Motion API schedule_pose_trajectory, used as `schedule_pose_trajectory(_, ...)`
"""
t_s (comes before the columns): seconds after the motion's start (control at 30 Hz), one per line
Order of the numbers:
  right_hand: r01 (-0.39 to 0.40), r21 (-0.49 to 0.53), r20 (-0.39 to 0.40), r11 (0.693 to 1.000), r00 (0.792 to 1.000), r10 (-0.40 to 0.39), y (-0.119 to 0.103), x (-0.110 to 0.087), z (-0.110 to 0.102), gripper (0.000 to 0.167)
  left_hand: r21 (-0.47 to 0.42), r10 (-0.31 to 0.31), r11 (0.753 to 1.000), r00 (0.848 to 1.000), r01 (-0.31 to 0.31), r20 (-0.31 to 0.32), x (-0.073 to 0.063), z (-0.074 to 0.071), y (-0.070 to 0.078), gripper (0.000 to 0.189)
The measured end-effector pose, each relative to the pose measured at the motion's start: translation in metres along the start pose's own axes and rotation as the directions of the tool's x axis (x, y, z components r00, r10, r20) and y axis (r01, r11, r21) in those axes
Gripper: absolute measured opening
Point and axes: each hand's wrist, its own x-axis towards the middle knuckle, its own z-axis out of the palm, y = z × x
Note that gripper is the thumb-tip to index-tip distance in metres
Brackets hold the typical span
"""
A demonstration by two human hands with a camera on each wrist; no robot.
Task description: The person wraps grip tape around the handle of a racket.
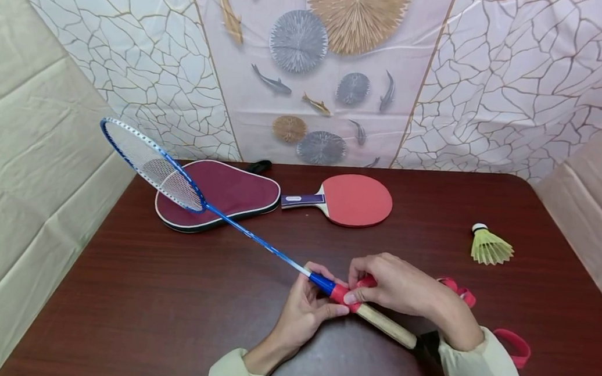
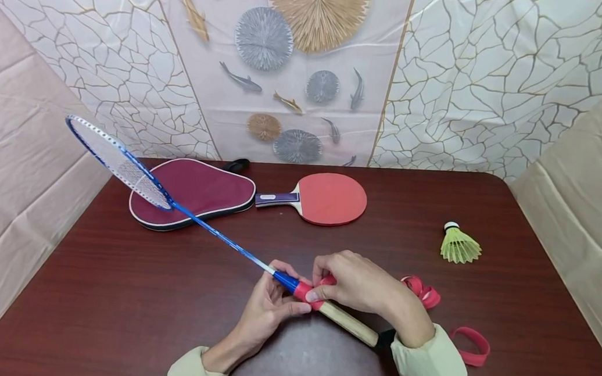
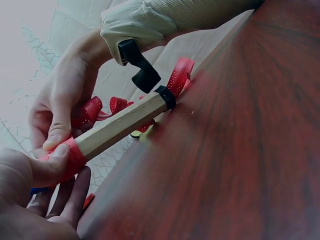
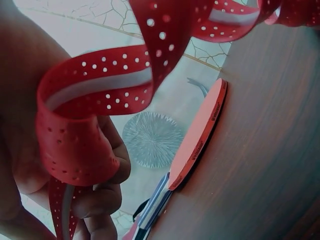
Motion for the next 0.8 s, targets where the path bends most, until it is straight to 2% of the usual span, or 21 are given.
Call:
schedule_pose_trajectory(0.1,-0.019,0.014,0.016,1.0,1.0,0.019,0.0003,-0.0012,0.0001,0.022,-0.043,0.035,0.999,0.998,-0.033,0.042,-0.0003,0.0019,-0.0004,0.053)
schedule_pose_trajectory(0.27,-0.015,0.055,0.037,0.998,0.999,0.013,-0.0009,-0.0036,-0.0013,0.026,-0.131,0.102,0.988,0.987,-0.085,0.126,0.0006,0.0039,-0.0017,0.055)
schedule_pose_trajectory(0.4,-0.01,0.096,0.067,0.995,0.998,0.003,-0.0035,-0.0034,-0.0006,0.033,-0.138,0.118,0.986,0.98,-0.096,0.161,-0.0001,0.0034,-0.0013,0.05)
schedule_pose_trajectory(0.57,0.003,0.104,0.089,0.995,0.996,-0.012,-0.0062,-0.0026,0.0019,0.038,-0.128,0.086,0.99,0.983,-0.065,0.162,-0.0006,0.004,-0.0005,0.038)
schedule_pose_trajectory(0.7,0.012,0.075,0.066,0.997,0.998,-0.017,-0.0057,-0.003,0.0031,0.038,-0.133,0.039,0.991,0.99,-0.021,0.135,0.0,0.0053,-0.0014,0.042)
schedule_pose_trajectory(0.8,0.01,0.065,0.056,0.998,0.998,-0.014,-0.0052,-0.0032,0.0036,0.038,-0.103,0.009,0.995,0.994,0.002,0.105,0.0006,0.0052,-0.0022,0.042)
